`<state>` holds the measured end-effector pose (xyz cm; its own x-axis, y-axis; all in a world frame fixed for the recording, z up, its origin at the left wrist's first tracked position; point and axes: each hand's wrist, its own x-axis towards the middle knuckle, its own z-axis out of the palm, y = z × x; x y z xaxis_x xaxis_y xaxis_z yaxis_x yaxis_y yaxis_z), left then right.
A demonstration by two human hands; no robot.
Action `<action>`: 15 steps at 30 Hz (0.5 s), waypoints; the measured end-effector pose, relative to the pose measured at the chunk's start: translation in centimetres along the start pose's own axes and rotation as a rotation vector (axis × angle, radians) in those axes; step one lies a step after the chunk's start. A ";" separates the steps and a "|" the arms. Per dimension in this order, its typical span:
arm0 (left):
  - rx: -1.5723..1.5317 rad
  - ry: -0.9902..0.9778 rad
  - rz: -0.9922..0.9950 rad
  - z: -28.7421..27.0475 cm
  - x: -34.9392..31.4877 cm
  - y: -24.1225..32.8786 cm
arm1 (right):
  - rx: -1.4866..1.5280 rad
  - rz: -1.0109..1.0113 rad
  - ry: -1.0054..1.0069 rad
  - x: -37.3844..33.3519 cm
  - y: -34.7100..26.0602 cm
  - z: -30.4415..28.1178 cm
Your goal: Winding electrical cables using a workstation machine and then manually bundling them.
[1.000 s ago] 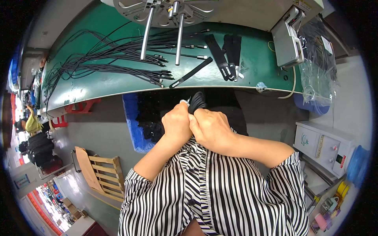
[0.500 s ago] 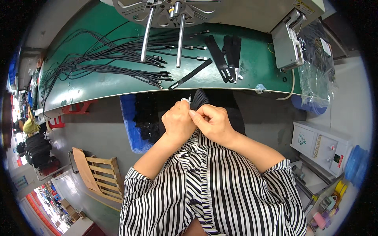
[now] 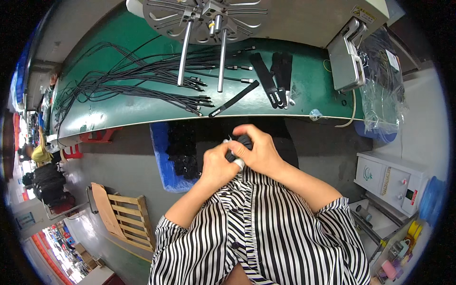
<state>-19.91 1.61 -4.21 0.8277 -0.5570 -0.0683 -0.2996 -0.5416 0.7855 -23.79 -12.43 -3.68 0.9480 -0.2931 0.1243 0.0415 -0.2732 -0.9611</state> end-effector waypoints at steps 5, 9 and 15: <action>-0.168 -0.091 -0.130 -0.8 -2.2 -0.4 | -0.206 -0.387 -0.198 0.1 0.2 0.7; -0.104 0.021 -0.228 -2.8 -3.0 -2.8 | -0.127 -0.112 -0.222 1.0 -0.3 1.1; 0.702 0.088 -0.416 -8.1 -6.3 -10.5 | -0.979 -0.279 0.303 6.6 1.0 -0.8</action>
<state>-18.08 15.89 -7.01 0.9620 -0.1883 -0.1980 -0.1632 -0.9771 0.1363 -17.80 -15.39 -3.58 0.8202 -0.2856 0.4957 -0.1546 -0.9449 -0.2887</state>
